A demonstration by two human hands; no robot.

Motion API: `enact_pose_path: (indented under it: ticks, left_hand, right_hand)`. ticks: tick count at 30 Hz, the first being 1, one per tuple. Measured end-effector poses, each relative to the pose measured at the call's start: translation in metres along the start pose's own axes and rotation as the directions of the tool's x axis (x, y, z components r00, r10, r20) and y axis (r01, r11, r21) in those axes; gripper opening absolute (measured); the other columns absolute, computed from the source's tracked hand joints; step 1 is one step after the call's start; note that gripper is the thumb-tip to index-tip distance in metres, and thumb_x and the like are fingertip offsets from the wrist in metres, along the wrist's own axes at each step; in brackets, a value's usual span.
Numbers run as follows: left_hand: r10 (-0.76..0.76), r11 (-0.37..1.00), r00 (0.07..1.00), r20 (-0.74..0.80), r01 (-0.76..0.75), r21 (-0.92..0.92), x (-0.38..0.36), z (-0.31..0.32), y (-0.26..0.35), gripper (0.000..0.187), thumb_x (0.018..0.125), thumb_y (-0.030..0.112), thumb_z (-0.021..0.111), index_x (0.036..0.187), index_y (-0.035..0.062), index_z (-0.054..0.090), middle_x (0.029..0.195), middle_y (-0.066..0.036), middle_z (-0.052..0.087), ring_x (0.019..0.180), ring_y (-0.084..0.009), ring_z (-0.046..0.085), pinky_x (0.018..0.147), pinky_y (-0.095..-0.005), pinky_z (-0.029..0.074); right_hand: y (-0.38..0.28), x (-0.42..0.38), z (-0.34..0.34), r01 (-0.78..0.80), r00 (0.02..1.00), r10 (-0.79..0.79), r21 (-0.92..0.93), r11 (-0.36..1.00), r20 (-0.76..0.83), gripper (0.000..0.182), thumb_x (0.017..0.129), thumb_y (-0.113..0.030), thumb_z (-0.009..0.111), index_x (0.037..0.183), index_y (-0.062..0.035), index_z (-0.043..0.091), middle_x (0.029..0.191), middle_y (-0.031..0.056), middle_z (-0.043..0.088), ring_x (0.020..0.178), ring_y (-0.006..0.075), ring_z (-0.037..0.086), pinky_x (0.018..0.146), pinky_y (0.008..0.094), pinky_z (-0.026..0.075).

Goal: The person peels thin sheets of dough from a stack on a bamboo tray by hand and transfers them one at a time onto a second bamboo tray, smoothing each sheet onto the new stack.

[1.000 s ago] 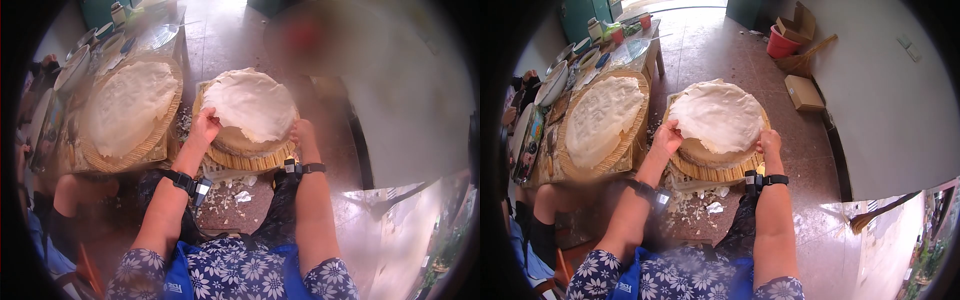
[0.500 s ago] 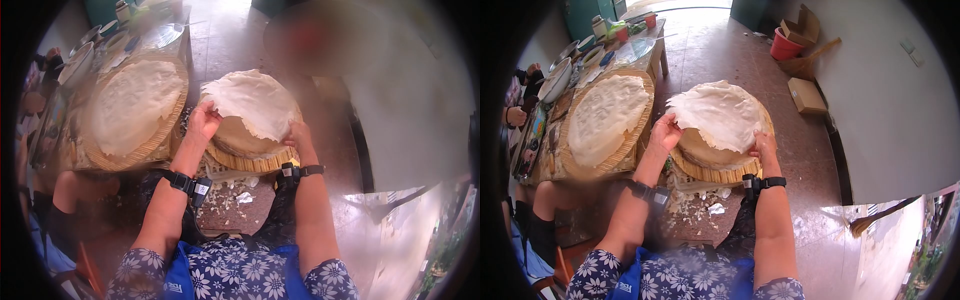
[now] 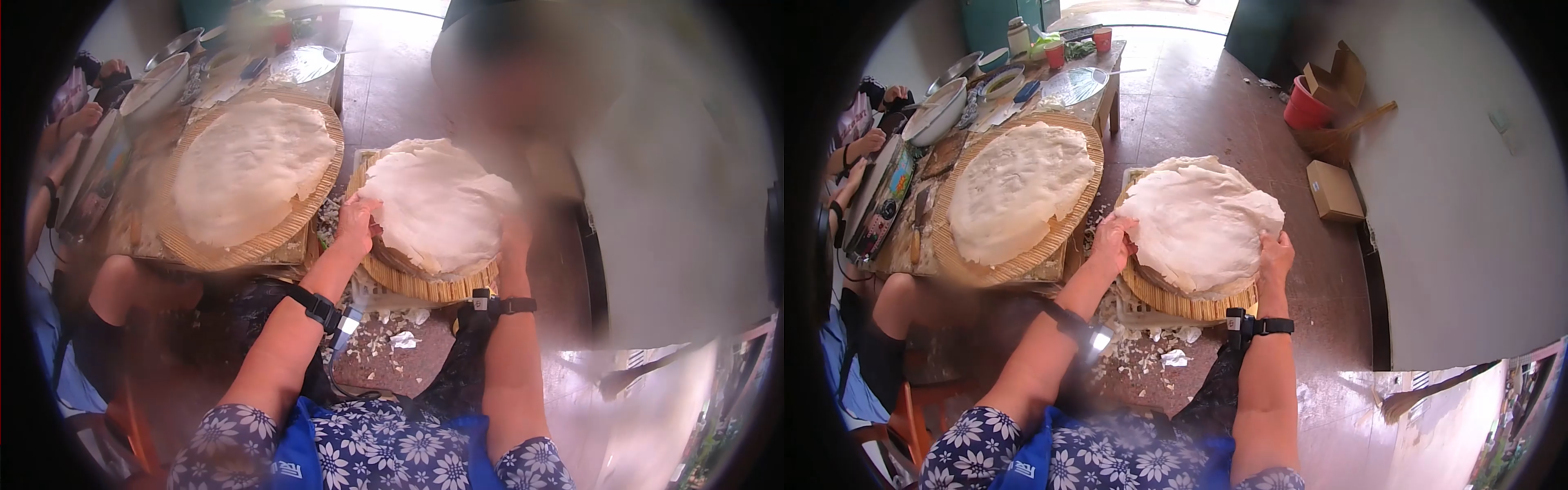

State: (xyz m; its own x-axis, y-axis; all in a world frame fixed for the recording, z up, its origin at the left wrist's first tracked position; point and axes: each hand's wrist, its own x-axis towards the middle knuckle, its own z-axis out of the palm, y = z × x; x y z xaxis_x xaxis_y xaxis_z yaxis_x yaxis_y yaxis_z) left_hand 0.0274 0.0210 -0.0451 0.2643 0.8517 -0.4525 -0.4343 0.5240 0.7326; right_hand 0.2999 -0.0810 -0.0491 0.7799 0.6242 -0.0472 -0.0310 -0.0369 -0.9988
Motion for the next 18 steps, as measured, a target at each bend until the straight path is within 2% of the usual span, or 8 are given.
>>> enact_pose_path:
  ticks: [2, 5, 9, 12, 13, 17, 18]
  left_hand:
    - [0.015, 1.0, 0.999, 0.036, -0.015, -0.014, 0.002, -0.002, 0.0, 0.029, 0.076, 0.007, 0.061, 0.104, 0.013, 0.055, 0.09, -0.003, 0.06, 0.078, -0.0179, 0.061, 0.059, -0.0338, 0.051]
    - [0.011, 0.998, 0.997, 0.081, -0.006, -0.055, -0.005, 0.002, 0.006, 0.028, 0.076, 0.008, 0.062, 0.103, 0.0122, 0.055, 0.089, -0.002, 0.06, 0.077, -0.0172, 0.06, 0.059, -0.0326, 0.05]
    - [0.004, 0.989, 0.997, 0.072, 0.007, -0.151, -0.015, 0.01, 0.02, 0.029, 0.076, 0.008, 0.062, 0.104, 0.0128, 0.055, 0.09, 0.0, 0.06, 0.078, -0.0144, 0.059, 0.06, -0.0288, 0.047]
    - [0.086, 0.982, 0.979, 0.187, -0.051, -0.182, -0.017, 0.009, 0.034, 0.036, 0.074, 0.009, 0.061, 0.109, 0.0125, 0.054, 0.087, -0.001, 0.058, 0.073, -0.015, 0.057, 0.056, -0.0301, 0.045]
    - [0.115, 0.972, 0.969, 0.217, -0.065, -0.225, -0.02, 0.01, 0.042, 0.033, 0.076, 0.008, 0.06, 0.108, 0.0122, 0.055, 0.087, -0.001, 0.059, 0.074, -0.0139, 0.058, 0.057, -0.0294, 0.047]
    - [0.261, 0.91, 0.926, 0.274, -0.141, -0.39, -0.034, 0.001, 0.085, 0.031, 0.079, 0.005, 0.059, 0.109, 0.0078, 0.055, 0.099, -0.003, 0.062, 0.089, -0.0184, 0.061, 0.08, -0.035, 0.052]
    - [0.307, 0.891, 0.914, 0.267, -0.177, -0.419, -0.042, -0.003, 0.1, 0.031, 0.079, 0.005, 0.058, 0.109, 0.0085, 0.056, 0.097, -0.003, 0.061, 0.087, -0.0174, 0.061, 0.075, -0.0337, 0.052]
  right_hand:
    - [-0.024, -0.014, 0.002, 0.102, 0.994, -0.104, -0.049, 0.994, -0.03, 0.017, 0.082, -0.004, 0.057, 0.098, 0.0032, 0.06, 0.087, 0.0046, 0.063, 0.074, 0.0111, 0.058, 0.066, 0.0253, 0.047]
    - [-0.036, -0.018, 0.002, 0.183, 0.983, -0.182, 0.046, 0.982, -0.012, 0.015, 0.082, -0.004, 0.057, 0.096, 0.0025, 0.06, 0.086, 0.0035, 0.062, 0.073, 0.0099, 0.057, 0.065, 0.0248, 0.047]
    - [-0.058, -0.016, 0.001, 0.154, 0.984, -0.169, 0.192, 0.969, 0.063, 0.015, 0.084, -0.003, 0.056, 0.097, 0.0026, 0.059, 0.087, 0.0035, 0.062, 0.073, 0.0098, 0.057, 0.065, 0.024, 0.047]
    - [-0.088, -0.016, 0.013, 0.208, 0.965, -0.234, 0.196, 0.958, 0.12, 0.014, 0.085, -0.003, 0.055, 0.097, 0.002, 0.059, 0.087, 0.0035, 0.062, 0.072, 0.0099, 0.057, 0.065, 0.0235, 0.047]
    - [-0.107, -0.022, 0.022, 0.242, 0.955, -0.269, 0.192, 0.951, 0.125, 0.013, 0.085, -0.003, 0.055, 0.097, 0.0017, 0.059, 0.086, 0.0034, 0.062, 0.072, 0.0099, 0.057, 0.065, 0.0234, 0.047]
    - [-0.168, -0.037, 0.064, 0.336, 0.906, -0.372, 0.192, 0.922, 0.202, 0.011, 0.087, -0.004, 0.054, 0.096, -0.0005, 0.06, 0.085, 0.0007, 0.061, 0.074, 0.0085, 0.056, 0.068, 0.0225, 0.046]
    - [-0.183, -0.042, 0.077, 0.369, 0.886, -0.406, 0.193, 0.909, 0.222, 0.011, 0.088, -0.005, 0.054, 0.095, -0.0009, 0.06, 0.085, 0.0, 0.06, 0.075, 0.0081, 0.055, 0.068, 0.0222, 0.046]
